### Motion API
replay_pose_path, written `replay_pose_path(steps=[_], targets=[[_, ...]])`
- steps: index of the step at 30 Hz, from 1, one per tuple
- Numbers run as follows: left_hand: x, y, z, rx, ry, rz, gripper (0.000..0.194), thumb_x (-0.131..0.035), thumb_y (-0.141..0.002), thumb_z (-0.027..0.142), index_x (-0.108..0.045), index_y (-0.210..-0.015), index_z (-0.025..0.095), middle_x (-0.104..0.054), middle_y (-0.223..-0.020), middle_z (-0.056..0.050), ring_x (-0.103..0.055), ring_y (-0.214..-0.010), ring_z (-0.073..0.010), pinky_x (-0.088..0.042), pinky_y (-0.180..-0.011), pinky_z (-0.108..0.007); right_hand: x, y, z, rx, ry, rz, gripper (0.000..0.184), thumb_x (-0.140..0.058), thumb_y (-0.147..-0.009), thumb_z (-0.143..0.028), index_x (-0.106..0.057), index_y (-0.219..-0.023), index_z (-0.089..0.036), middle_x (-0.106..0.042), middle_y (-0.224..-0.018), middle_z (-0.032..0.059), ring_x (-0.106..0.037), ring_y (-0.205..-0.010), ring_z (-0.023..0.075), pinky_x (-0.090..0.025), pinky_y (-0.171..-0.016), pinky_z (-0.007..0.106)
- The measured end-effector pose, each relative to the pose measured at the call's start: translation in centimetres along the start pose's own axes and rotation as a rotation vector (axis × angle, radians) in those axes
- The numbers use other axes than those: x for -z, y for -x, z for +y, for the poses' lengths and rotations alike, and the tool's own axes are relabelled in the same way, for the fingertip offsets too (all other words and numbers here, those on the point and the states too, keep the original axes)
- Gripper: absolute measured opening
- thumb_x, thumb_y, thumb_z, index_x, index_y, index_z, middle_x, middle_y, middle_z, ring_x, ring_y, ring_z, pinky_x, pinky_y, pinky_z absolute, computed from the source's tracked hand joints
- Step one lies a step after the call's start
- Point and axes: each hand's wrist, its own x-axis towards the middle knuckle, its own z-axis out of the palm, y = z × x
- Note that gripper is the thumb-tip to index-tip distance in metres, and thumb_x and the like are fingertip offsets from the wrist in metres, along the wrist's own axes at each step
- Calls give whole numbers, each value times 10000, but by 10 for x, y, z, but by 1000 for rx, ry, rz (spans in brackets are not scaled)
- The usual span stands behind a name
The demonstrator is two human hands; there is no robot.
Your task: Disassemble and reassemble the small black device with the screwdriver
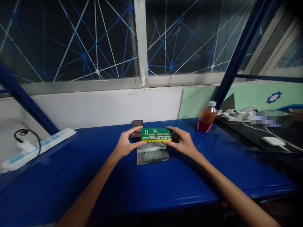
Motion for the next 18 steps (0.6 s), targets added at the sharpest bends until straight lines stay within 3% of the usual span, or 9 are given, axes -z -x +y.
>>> replay_pose_path(steps=[7,12,15,18], targets=[[-8,0,-11,-31,5,-14,628,-714,-718,230,-520,-1311,168,-709,-1065,-85,-650,-1031,-253,-470,-980,-404,-5,9,-5,242,156,141,582,-701,-799,-434,-524,-1271,-143,-633,-873,64,-577,-641,144,-501,-586,282],[-8,0,-12,-23,-42,-15,626,-715,-706,219,-542,-1303,145,-721,-989,-77,-653,-1007,-249,-436,-1008,-416,-6,14,-14,362,256,166,653,-688,-814,-429,-459,-1356,-145,-665,-955,96,-618,-707,161,-516,-615,282],[-5,1,-8,16,-52,-52,611,-758,-682,260,-599,-1264,164,-725,-1013,-88,-638,-1055,-278,-401,-1045,-456,-5,12,-15,330,227,186,664,-695,-799,-448,-481,-1344,-134,-669,-896,82,-606,-655,155,-507,-584,280],[-4,2,0,47,-36,-29,587,-782,-679,319,-634,-1230,177,-730,-1002,-89,-643,-1044,-290,-425,-1018,-478,-3,8,-14,161,128,176,537,-669,-812,-462,-580,-1233,-141,-647,-774,44,-561,-563,140,-487,-549,282]])
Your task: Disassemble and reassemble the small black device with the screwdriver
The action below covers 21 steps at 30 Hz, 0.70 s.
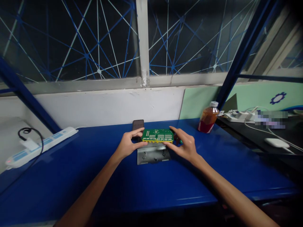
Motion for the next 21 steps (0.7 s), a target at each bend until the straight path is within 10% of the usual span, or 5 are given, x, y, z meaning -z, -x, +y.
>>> replay_pose_path(steps=[8,12,21], targets=[[-5,4,12,-94,-126,94,212,-707,-780,373,-769,-835,178,-740,-798,-55,-649,-730,-185,-497,-720,-298,2,-7,-2,-473,-446,-175,364,-502,-912,-495,-643,-992,-169,-641,-651,17,-612,-534,164,-485,-531,276],[-5,4,10,-68,-163,127,346,-623,-849,392,-701,-595,171,-697,-641,-18,-608,-631,-158,-448,-628,-247,2,-7,1,-535,-669,-223,385,-418,-952,-483,-599,-791,-184,-602,-578,8,-596,-488,156,-473,-505,273],[-2,-1,4,48,22,121,450,-574,-865,433,-567,-510,158,-580,-530,3,-552,-549,-132,-438,-619,-229,1,-8,2,-618,-915,-352,335,-539,-874,-351,-612,-1103,-118,-637,-590,-6,-584,-386,152,-454,-409,275]])
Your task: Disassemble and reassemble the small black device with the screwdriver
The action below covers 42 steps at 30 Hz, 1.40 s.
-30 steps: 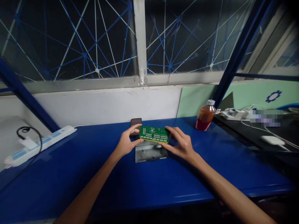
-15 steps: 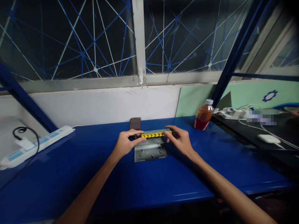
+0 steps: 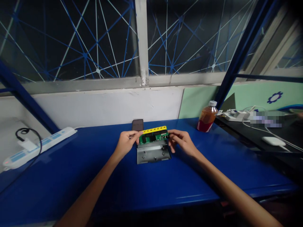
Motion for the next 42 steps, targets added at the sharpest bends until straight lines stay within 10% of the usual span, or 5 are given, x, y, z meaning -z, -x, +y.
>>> replay_pose_path(steps=[16,34,42], targets=[[-6,-2,-15,124,81,-26,473,-559,-873,489,-516,-536,158,-507,-496,22,-441,-420,-83,-345,-458,-202,-2,4,-16,-48,-70,-101,340,-672,-811,-456,-611,-913,-137,-669,-545,5,-616,-374,155,-483,-379,251],[-17,14,17,108,138,-159,508,-620,-828,463,-581,-424,158,-543,-387,-5,-458,-338,-85,-378,-405,-210,5,-7,7,22,80,110,508,-447,-917,-573,-576,-626,-177,-577,-419,3,-490,-332,117,-407,-379,232],[-10,7,8,99,102,-32,528,-592,-853,483,-558,-438,158,-522,-393,7,-476,-362,-88,-369,-414,-203,5,-3,-4,72,46,128,438,-591,-855,-534,-494,-598,-193,-541,-461,-34,-528,-348,116,-357,-365,224]])
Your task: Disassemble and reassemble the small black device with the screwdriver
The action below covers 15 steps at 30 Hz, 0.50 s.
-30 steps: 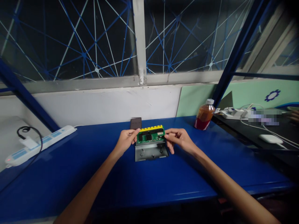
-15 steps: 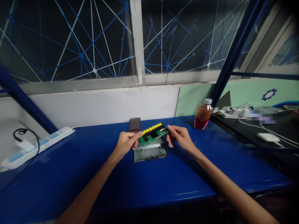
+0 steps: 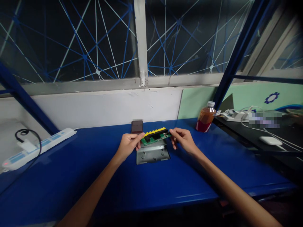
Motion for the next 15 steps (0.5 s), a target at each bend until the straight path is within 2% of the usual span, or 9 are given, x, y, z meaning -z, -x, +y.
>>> replay_pose_path(steps=[4,11,15], targets=[[3,-5,-8,31,7,18,533,-587,-852,507,-534,-457,154,-522,-401,12,-467,-365,-83,-360,-415,-196,-2,3,-4,2,5,-41,437,-610,-845,-521,-500,-579,-191,-522,-428,-42,-492,-325,104,-335,-359,223],[5,-11,-28,135,-35,-141,564,-524,-876,563,-633,-539,125,-569,-431,-14,-464,-362,-77,-351,-421,-196,-3,6,-8,6,26,-81,453,-611,-858,-480,-507,-528,-188,-500,-359,-43,-460,-288,91,-315,-369,222],[8,-13,-32,161,-45,-171,567,-512,-875,574,-650,-557,125,-564,-425,-13,-458,-360,-75,-349,-416,-197,-4,6,-9,-13,37,-92,447,-612,-854,-485,-519,-532,-189,-496,-344,-45,-454,-281,88,-323,-365,218]])
